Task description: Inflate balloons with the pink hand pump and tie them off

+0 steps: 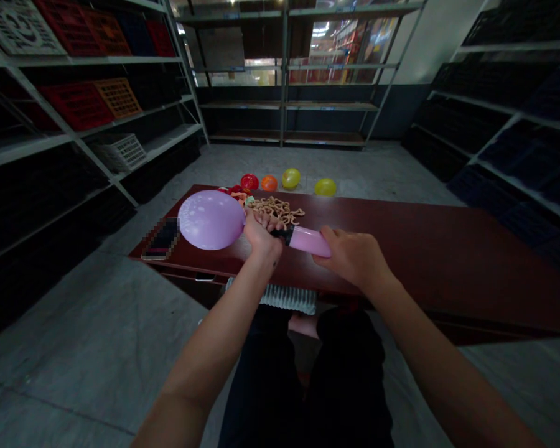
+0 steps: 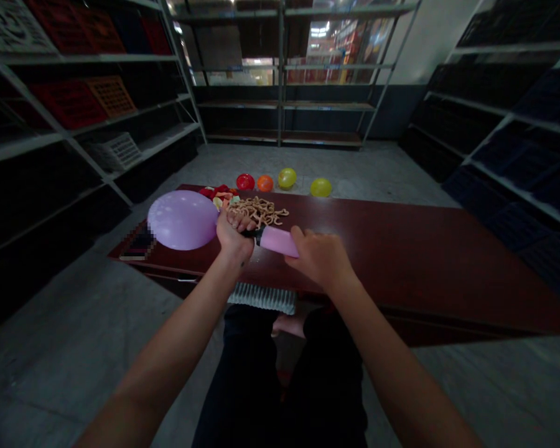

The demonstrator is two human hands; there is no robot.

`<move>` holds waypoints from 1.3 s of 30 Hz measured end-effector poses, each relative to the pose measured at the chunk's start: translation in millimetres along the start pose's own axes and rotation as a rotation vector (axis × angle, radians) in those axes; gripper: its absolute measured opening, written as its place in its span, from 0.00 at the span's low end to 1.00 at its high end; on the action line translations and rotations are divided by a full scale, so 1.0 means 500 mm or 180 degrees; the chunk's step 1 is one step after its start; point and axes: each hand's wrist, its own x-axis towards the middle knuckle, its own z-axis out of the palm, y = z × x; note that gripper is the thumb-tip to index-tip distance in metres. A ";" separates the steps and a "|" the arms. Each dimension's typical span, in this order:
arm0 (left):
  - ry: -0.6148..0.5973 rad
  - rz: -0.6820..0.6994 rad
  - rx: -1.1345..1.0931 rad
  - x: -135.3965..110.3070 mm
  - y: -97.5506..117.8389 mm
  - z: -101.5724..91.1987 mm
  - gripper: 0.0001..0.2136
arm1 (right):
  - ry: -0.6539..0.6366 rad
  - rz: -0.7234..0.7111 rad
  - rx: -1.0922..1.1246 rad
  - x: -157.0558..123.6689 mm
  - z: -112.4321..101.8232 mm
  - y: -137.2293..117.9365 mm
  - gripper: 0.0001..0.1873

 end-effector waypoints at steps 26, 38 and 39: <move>0.0071 0.0507 0.0126 0.053 0.101 0.016 0.22 | 0.0024 0.0397 0.0273 -0.056 0.062 0.066 0.22; -0.0276 0.0171 0.0229 -0.041 -0.006 0.032 0.22 | -0.0003 0.0250 0.0298 -0.030 0.005 0.006 0.22; -0.0239 0.0073 0.0256 -0.037 -0.004 0.030 0.22 | 0.0009 0.0263 0.0312 -0.033 0.006 0.003 0.22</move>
